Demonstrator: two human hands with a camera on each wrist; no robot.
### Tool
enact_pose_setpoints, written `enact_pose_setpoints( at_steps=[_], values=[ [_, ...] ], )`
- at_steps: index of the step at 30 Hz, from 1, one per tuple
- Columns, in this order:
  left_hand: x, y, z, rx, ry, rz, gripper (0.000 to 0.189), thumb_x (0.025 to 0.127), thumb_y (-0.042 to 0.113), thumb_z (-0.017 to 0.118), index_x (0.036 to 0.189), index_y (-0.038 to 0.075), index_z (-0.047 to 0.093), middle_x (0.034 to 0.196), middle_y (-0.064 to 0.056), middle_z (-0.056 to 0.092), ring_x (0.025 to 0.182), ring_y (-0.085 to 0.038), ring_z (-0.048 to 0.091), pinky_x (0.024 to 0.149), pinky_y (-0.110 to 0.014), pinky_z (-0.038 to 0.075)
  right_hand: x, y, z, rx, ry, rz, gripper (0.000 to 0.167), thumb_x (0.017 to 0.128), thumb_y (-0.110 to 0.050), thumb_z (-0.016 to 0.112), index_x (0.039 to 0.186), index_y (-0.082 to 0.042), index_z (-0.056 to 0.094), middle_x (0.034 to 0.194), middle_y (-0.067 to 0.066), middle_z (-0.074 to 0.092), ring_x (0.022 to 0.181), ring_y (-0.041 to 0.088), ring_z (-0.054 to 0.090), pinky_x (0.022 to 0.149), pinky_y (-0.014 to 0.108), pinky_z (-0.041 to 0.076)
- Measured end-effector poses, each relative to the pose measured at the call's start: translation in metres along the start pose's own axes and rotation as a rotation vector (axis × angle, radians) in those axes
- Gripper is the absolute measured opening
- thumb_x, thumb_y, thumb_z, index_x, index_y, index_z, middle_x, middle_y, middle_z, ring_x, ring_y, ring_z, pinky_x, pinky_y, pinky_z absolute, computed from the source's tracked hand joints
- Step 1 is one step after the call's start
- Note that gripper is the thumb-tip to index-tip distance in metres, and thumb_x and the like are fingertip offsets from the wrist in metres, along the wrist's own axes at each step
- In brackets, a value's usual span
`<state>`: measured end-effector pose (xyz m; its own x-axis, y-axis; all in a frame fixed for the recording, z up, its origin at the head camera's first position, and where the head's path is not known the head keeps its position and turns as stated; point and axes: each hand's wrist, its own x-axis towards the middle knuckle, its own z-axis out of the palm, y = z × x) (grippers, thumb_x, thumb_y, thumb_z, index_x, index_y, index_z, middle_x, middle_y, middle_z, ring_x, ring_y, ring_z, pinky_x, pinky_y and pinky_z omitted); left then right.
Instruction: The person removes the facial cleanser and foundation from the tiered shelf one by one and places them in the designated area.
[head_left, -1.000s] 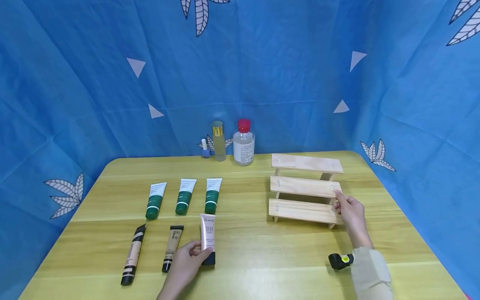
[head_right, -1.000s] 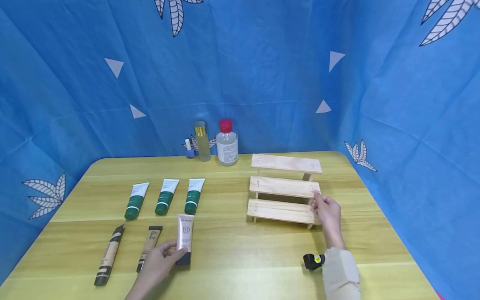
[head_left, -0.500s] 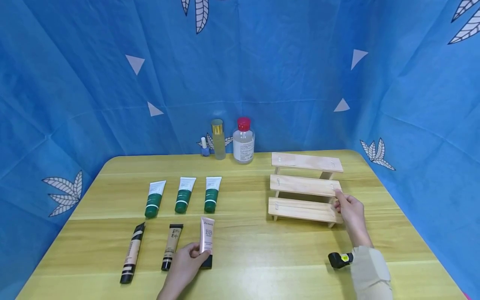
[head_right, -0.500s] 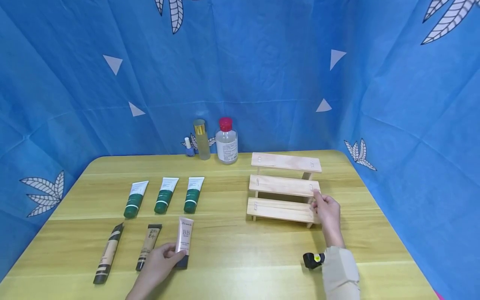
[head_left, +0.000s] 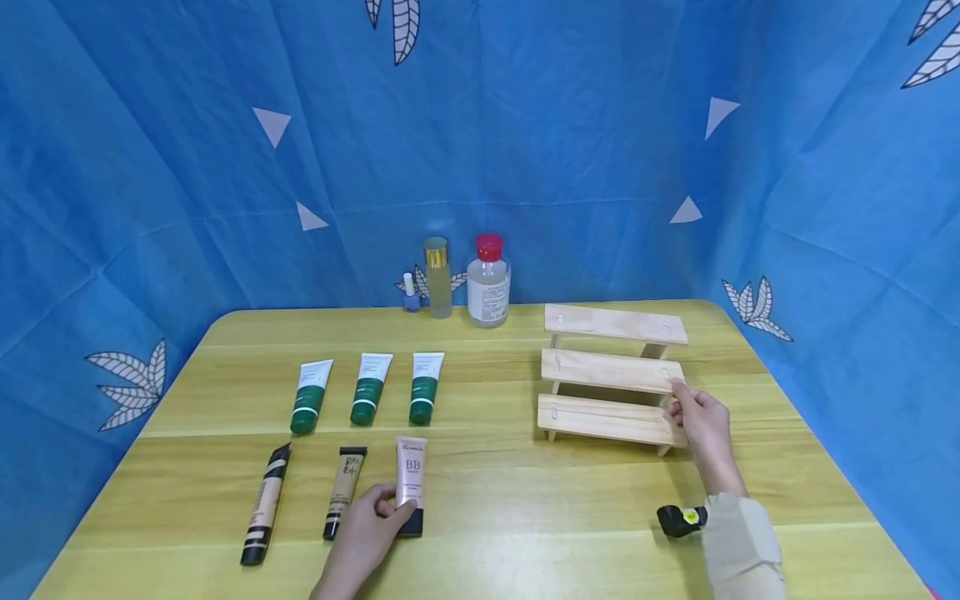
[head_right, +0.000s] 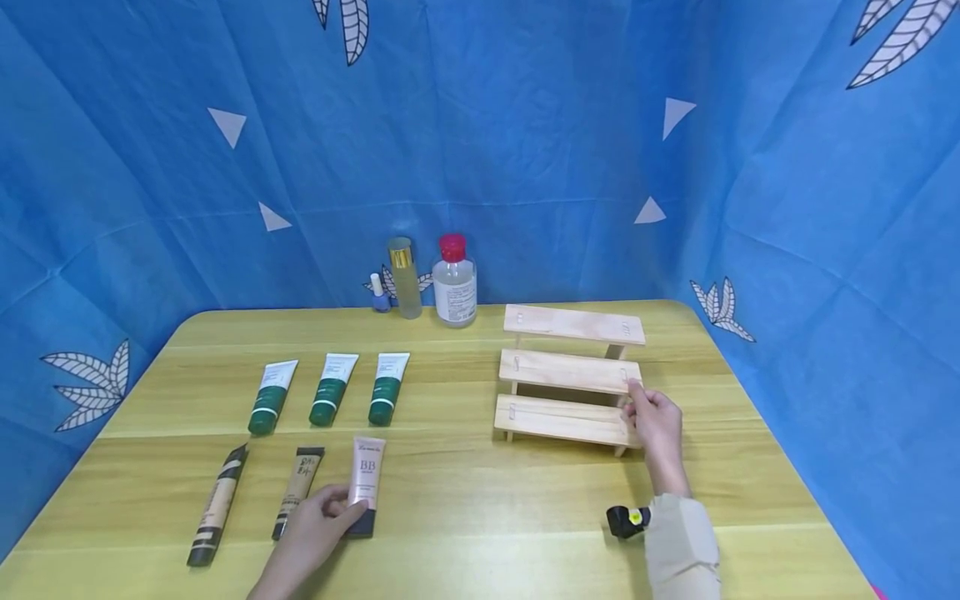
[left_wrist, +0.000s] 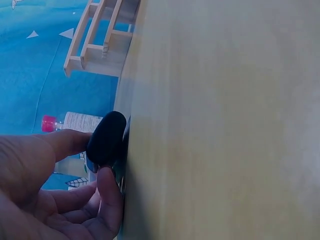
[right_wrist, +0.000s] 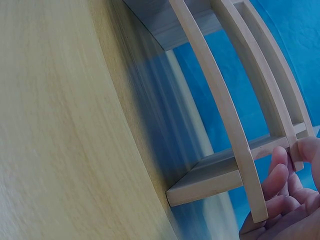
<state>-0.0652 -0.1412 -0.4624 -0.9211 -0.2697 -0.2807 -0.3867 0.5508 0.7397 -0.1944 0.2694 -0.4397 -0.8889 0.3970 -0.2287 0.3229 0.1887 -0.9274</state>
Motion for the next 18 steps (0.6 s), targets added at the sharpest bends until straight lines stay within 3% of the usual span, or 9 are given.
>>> enact_pose_setpoints(
  at_steps=[18],
  values=[
    [-0.0012, -0.0013, -0.0013, 0.066, 0.006, 0.032, 0.048, 0.088, 0.02, 0.066, 0.127, -0.007, 0.054, 0.076, -0.003, 0.054, 0.064, -0.015, 0.045, 0.053, -0.024, 0.034, 0.0013, -0.0004, -0.0014, 0.006, -0.019, 0.015, 0.041, 0.094, -0.05, 0.05, 0.09, -0.009, 0.054, 0.065, -0.014, 0.055, 0.065, 0.003, 0.049, 0.061, 0.019, 0.04]
  ],
)
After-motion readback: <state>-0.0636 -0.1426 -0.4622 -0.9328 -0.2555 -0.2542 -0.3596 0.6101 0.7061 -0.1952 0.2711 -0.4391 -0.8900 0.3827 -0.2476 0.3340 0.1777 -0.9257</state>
